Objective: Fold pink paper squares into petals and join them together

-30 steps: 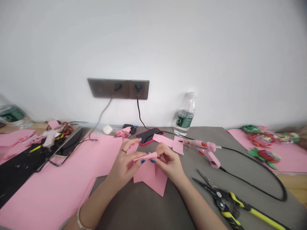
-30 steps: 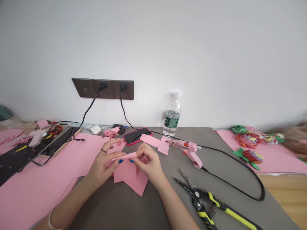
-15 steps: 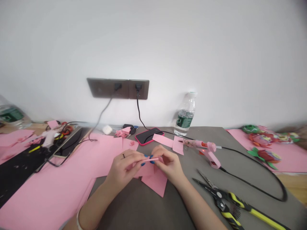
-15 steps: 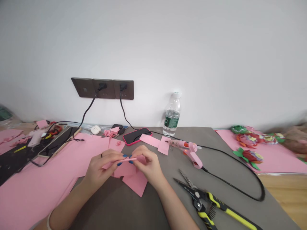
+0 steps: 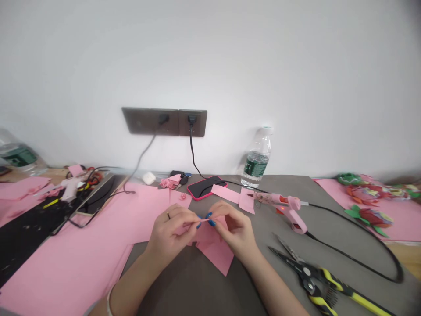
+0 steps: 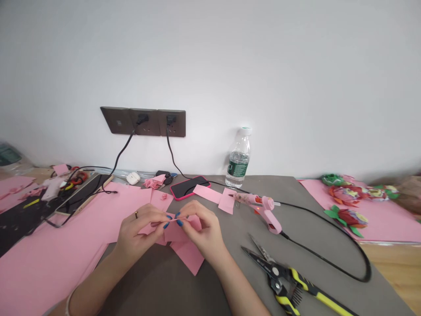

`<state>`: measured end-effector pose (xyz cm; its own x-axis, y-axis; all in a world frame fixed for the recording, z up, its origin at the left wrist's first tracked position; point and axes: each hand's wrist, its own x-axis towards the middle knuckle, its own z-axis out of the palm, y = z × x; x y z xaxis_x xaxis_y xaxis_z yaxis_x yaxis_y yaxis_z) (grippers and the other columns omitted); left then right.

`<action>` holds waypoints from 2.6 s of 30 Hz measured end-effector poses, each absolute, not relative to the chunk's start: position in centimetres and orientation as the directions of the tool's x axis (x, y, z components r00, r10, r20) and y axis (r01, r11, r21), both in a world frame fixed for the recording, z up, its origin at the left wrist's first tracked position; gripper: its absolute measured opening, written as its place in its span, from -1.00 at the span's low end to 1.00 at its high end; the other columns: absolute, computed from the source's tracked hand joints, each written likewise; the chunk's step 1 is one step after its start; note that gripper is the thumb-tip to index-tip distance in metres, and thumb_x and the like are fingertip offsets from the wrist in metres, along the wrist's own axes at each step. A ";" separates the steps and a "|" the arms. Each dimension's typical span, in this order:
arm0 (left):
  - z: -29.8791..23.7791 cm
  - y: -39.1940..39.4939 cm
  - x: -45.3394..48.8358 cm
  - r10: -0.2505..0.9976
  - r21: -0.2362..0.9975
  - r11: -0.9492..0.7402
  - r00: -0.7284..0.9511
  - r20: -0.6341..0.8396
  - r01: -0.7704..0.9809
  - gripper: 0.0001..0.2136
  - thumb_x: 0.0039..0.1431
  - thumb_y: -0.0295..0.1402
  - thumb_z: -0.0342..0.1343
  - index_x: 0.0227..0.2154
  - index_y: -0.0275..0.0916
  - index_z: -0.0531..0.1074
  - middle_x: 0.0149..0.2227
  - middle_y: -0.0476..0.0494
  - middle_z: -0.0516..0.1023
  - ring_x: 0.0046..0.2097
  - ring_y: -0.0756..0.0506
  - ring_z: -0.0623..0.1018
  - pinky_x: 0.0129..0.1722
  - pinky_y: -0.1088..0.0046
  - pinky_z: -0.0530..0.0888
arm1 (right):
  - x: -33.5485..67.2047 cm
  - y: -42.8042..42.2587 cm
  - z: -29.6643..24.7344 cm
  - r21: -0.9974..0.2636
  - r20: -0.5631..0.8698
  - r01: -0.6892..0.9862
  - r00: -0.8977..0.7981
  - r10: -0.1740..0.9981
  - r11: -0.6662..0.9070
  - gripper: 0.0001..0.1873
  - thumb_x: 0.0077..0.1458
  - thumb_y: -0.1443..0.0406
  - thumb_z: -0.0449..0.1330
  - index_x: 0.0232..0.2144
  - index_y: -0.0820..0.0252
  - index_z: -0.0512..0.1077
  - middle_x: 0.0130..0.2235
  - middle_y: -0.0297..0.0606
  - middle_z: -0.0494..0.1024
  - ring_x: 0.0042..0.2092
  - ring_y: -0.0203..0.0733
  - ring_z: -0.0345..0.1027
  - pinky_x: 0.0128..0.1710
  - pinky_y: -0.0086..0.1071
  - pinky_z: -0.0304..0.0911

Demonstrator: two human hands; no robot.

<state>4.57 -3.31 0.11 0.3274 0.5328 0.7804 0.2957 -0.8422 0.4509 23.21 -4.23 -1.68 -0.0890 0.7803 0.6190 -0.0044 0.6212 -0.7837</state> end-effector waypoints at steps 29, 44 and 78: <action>-1.0 -1.6 4.2 0.955 0.951 -0.271 0.169 0.246 0.149 -0.75 0.29 -0.23 0.05 -0.48 -0.22 0.32 -0.62 0.14 0.17 -0.61 0.06 0.20 -0.65 0.60 0.15 | 24.1 -2.4 -3.9 -0.928 0.365 -0.057 0.066 0.929 0.369 -0.63 0.27 0.02 0.10 -0.39 0.16 0.44 -0.52 -0.31 0.45 -0.50 -0.22 0.31 -0.47 -0.36 0.25; -0.5 -2.6 4.6 0.855 0.910 -0.249 0.517 0.046 0.330 -0.74 0.10 -0.49 -0.06 -0.58 -0.19 -0.03 -0.55 0.10 -0.03 -0.49 0.03 0.04 -0.50 0.44 -0.04 | 23.2 -3.3 -2.5 -0.886 0.351 0.186 -0.327 0.878 0.424 -0.68 0.26 0.22 0.09 -0.52 0.17 0.37 -0.52 -0.35 0.37 -0.46 -0.26 0.17 -0.46 -0.40 0.07; -0.7 -2.0 3.5 0.908 0.914 -0.361 0.294 0.300 0.184 -0.52 0.36 0.01 -0.08 -0.36 -0.28 0.54 -0.44 -0.14 0.50 -0.41 -0.08 0.42 -0.38 0.41 0.42 | 24.3 -1.9 -4.7 -0.963 0.157 -0.218 0.035 0.987 0.161 -0.47 0.01 -0.08 0.32 -0.59 0.12 0.18 -0.59 -0.50 0.13 -0.56 -0.35 -0.04 -0.54 -0.45 -0.04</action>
